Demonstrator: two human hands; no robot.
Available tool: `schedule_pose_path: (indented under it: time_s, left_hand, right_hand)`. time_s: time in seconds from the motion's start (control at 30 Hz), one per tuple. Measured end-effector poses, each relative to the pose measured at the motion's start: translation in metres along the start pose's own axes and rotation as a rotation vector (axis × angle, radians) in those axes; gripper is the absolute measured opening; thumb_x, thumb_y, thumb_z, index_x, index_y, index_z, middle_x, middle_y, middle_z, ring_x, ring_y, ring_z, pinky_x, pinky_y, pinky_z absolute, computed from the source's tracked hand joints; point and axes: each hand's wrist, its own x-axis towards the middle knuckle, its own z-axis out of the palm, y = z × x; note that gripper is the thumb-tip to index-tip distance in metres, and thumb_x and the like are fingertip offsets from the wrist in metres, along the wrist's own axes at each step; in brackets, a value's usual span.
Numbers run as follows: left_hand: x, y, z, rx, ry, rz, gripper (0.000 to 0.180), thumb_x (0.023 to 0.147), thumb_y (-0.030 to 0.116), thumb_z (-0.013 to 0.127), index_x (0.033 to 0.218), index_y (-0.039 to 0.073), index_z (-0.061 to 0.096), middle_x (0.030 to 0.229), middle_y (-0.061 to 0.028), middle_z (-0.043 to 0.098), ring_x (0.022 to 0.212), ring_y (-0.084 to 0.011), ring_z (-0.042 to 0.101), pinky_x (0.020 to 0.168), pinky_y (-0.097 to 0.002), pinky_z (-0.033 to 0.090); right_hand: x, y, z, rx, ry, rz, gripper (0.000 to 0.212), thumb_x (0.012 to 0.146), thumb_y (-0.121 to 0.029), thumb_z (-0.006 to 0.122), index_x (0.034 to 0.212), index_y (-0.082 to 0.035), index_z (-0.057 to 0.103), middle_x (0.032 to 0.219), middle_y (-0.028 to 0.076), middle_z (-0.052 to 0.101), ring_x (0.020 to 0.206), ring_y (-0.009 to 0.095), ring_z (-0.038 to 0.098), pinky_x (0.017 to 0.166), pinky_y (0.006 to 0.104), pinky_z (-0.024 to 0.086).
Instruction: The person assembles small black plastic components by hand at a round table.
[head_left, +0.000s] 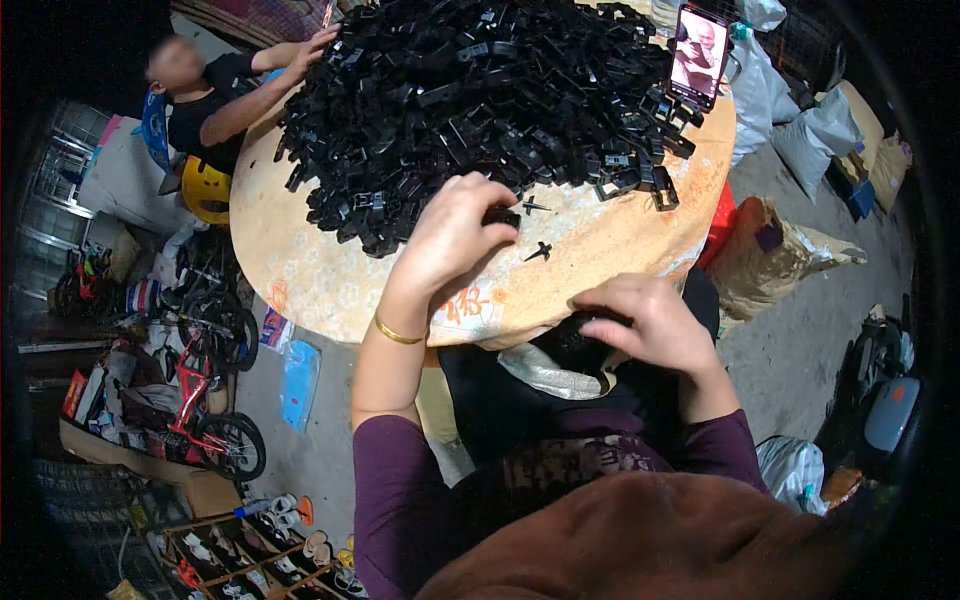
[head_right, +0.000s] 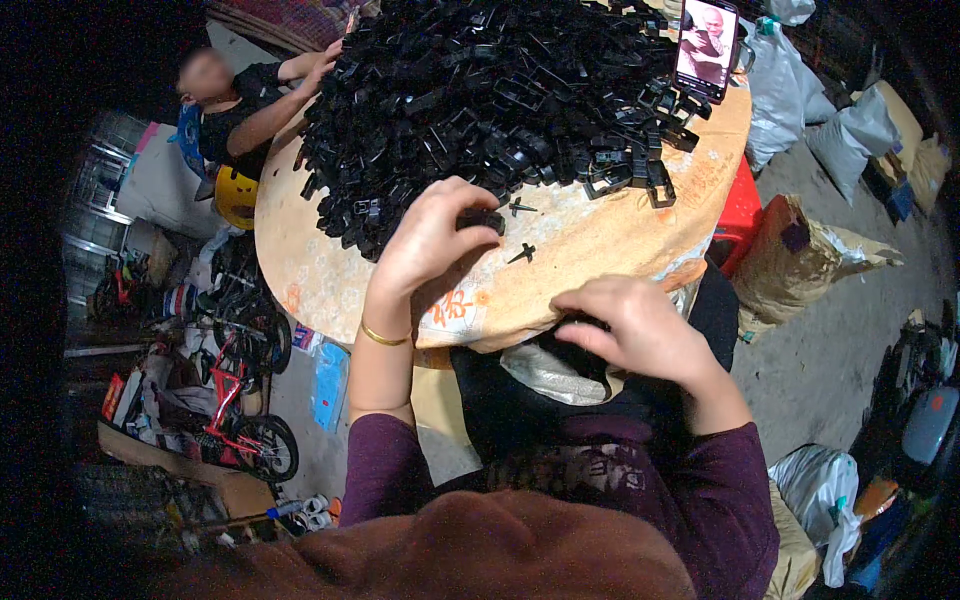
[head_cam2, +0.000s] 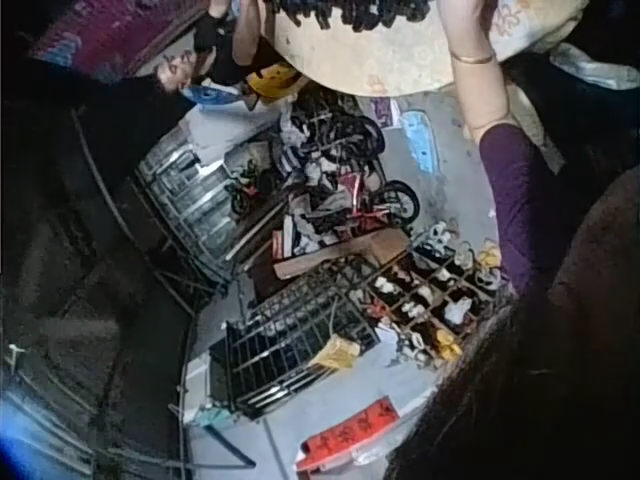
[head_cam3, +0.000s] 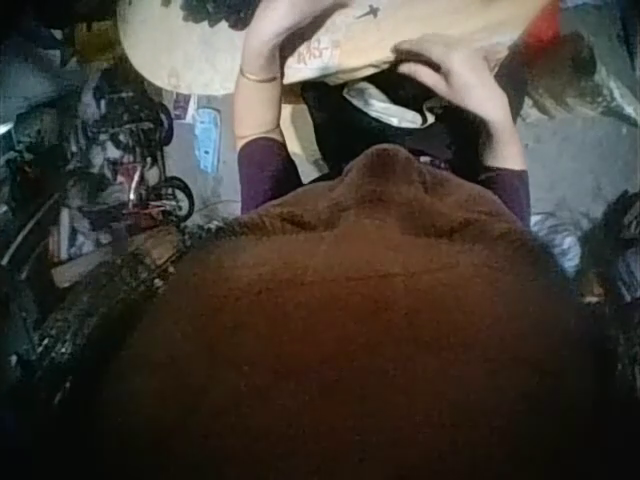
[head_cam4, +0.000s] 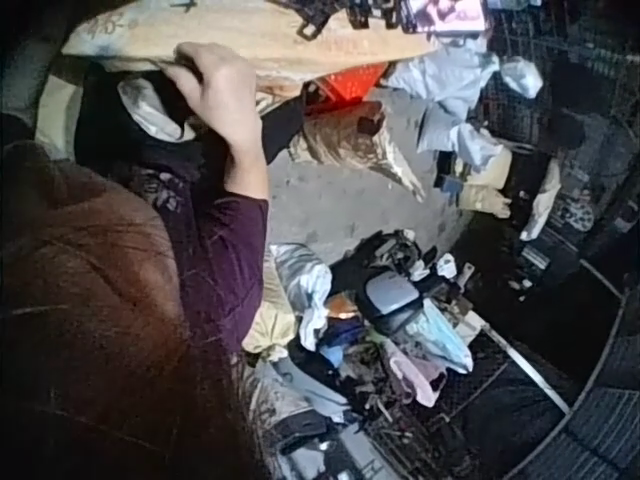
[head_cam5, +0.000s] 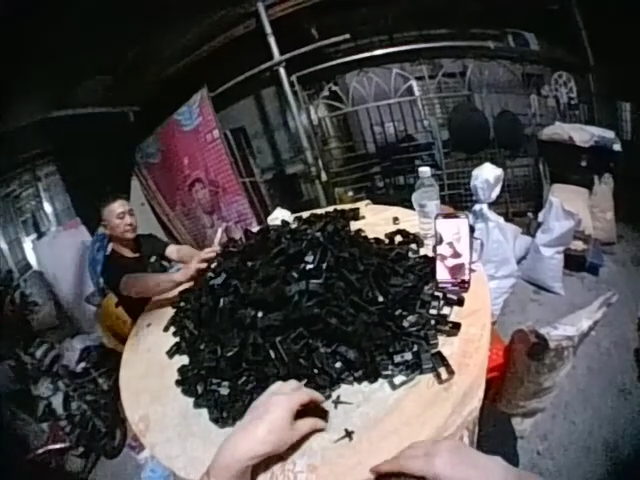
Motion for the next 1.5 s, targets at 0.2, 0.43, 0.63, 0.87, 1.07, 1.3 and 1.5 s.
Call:
schedule_pose_path:
  time_s: [0.2, 0.43, 0.63, 0.87, 1.07, 1.3, 1.5]
  left_hand:
    - [-0.004, -0.002, 0.01, 0.096, -0.066, 0.013, 0.031, 0.068, 0.012, 0.069, 0.096, 0.001, 0.062, 0.084, -0.0151, 0.059, 0.084, -0.0345, 0.053, 0.076, -0.038, 0.044]
    - [0.006, 0.013, 0.022, -0.609, -0.056, -0.256, 0.027, 0.082, 0.004, 0.06, 0.108, -0.001, 0.056, 0.09, -0.0043, 0.059, 0.081, -0.0092, 0.057, 0.073, -0.0244, 0.049]
    - [0.009, 0.011, 0.03, -1.199, -0.058, -0.342, 0.031, 0.083, 0.002, 0.059, 0.114, -0.001, 0.052, 0.096, -0.0049, 0.059, 0.083, -0.0116, 0.059, 0.079, -0.0259, 0.05]
    - [0.009, 0.011, 0.031, -1.349, -0.095, -0.349, 0.03, 0.083, -0.002, 0.057, 0.113, -0.002, 0.051, 0.096, -0.0064, 0.059, 0.084, -0.0107, 0.059, 0.077, -0.0243, 0.051]
    - [0.01, 0.01, 0.039, -1.408, -0.057, -0.28, 0.033, 0.081, -0.004, 0.059, 0.113, -0.003, 0.051, 0.098, -0.0069, 0.06, 0.085, -0.011, 0.06, 0.078, -0.0238, 0.051]
    - [0.007, 0.01, 0.035, -1.289, 0.01, -0.252, 0.041, 0.08, -0.005, 0.059, 0.12, -0.003, 0.048, 0.105, -0.0077, 0.059, 0.09, -0.0114, 0.059, 0.081, -0.0241, 0.05]
    - [0.006, 0.02, 0.038, -1.4, 0.005, -0.227, 0.051, 0.08, -0.004, 0.061, 0.127, -0.005, 0.042, 0.112, -0.0115, 0.058, 0.099, -0.0141, 0.057, 0.086, -0.0258, 0.048]
  right_hand:
    - [0.04, 0.039, -0.004, -0.442, 0.492, -0.019, 0.021, 0.078, -0.007, 0.06, 0.097, 0.0, 0.06, 0.098, 0.013, 0.061, 0.085, 0.03, 0.056, 0.072, 0.035, 0.047]
    - [0.049, 0.054, -0.01, -0.628, 0.344, 0.09, 0.025, 0.072, -0.005, 0.059, 0.096, -0.001, 0.062, 0.089, 0.012, 0.058, 0.085, 0.028, 0.051, 0.076, 0.0357, 0.045]
    - [0.053, 0.053, -0.001, -0.455, 0.395, -0.007, 0.028, 0.074, -0.003, 0.064, 0.101, -0.002, 0.057, 0.081, 0.009, 0.059, 0.076, 0.022, 0.057, 0.068, 0.0329, 0.048]
    - [0.053, 0.035, 0.014, 1.011, 0.503, 0.22, 0.044, 0.08, 0.002, 0.061, 0.12, -0.002, 0.045, 0.093, 0.006, 0.059, 0.078, 0.01, 0.06, 0.069, 0.0224, 0.051]
    - [0.061, 0.03, 0.029, 0.835, 0.601, 0.091, 0.033, 0.077, 0.0, 0.067, 0.108, 0.001, 0.055, 0.095, 0.005, 0.059, 0.083, 0.011, 0.059, 0.072, 0.0223, 0.051]
    - [0.059, 0.025, 0.03, 0.215, 0.601, 0.118, 0.031, 0.071, -0.007, 0.072, 0.098, 0.001, 0.06, 0.092, 0.01, 0.059, 0.082, 0.017, 0.06, 0.064, 0.0249, 0.049]
    - [0.055, 0.028, 0.031, -0.23, 0.694, -0.121, 0.031, 0.065, -0.008, 0.073, 0.093, -0.002, 0.061, 0.096, 0.014, 0.059, 0.084, 0.029, 0.059, 0.07, 0.0338, 0.05]
